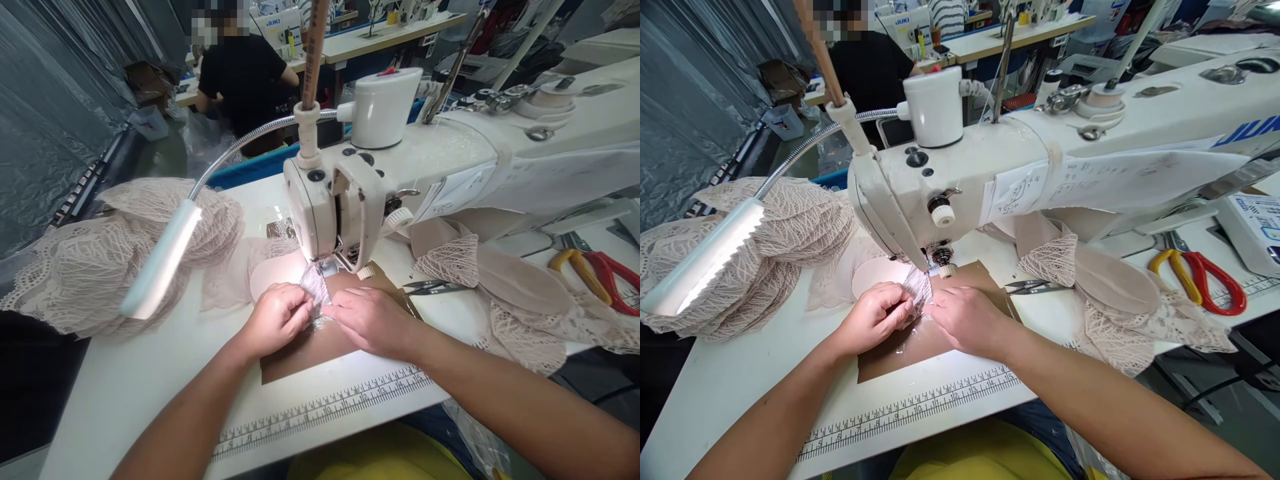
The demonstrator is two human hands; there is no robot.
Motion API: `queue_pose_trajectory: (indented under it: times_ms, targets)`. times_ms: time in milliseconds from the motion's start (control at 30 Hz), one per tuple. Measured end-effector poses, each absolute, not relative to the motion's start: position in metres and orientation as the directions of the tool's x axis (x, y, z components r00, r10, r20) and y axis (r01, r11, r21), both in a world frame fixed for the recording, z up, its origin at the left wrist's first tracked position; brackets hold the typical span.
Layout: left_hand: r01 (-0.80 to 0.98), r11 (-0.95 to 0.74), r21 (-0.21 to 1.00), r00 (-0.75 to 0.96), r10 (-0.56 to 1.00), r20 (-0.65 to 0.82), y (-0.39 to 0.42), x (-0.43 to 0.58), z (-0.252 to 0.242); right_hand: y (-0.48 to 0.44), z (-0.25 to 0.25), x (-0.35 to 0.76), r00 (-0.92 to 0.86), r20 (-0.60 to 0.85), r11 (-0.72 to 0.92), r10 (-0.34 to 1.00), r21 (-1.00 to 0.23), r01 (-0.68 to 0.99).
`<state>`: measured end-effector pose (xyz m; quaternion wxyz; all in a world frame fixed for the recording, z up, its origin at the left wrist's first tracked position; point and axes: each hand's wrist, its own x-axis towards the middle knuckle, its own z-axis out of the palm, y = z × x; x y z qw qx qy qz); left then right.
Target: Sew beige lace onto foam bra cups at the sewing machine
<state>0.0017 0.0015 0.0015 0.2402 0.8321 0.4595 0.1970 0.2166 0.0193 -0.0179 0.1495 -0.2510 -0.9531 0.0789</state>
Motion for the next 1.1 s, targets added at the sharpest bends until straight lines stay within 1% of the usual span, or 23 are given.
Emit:
queue_pose_trajectory:
  times_ms: [200,333,433,533,600,733,800,1000,1100]
  targets:
    - [0.667,-0.547,0.506,0.576,0.809,0.115,0.001,-0.001,-0.002,0.018,-0.014,0.217,-0.852,0.223,0.873,0.474,-0.25,0.42]
    - [0.644,-0.59,0.487,0.612,0.779,0.136,0.001,-0.003,-0.005,0.017,-0.012,0.216,-0.86,0.2,0.874,0.47,-0.245,0.42]
    - [0.645,-0.626,0.439,0.629,0.761,0.161,0.001,-0.003,-0.008,0.018,-0.012,0.217,-0.864,0.189,0.875,0.467,-0.241,0.42]
    - [0.651,-0.658,0.378,0.644,0.743,0.185,0.001,-0.003,-0.011,0.018,-0.014,0.218,-0.868,0.201,0.881,0.453,-0.249,0.402]
    - [0.649,-0.674,0.354,0.651,0.732,0.2,0.001,-0.003,-0.012,0.019,-0.016,0.22,-0.857,0.24,0.882,0.456,-0.251,0.399]
    - [0.643,-0.683,0.346,0.659,0.724,0.204,0.001,-0.004,-0.012,0.021,-0.02,0.223,-0.782,0.339,0.851,0.524,-0.243,0.465]
    - [0.641,-0.685,0.346,0.661,0.722,0.204,0.001,-0.004,-0.012,0.022,-0.021,0.223,-0.759,0.355,0.838,0.546,-0.24,0.491]
    - [0.623,-0.708,0.331,0.673,0.702,0.234,0.001,-0.006,-0.013,0.022,-0.019,0.22,-0.787,0.283,0.836,0.549,-0.221,0.503]
    - [0.628,-0.702,0.337,0.657,0.71,0.254,0.0,-0.006,-0.014,0.022,-0.018,0.219,-0.791,0.278,0.838,0.545,-0.216,0.501]
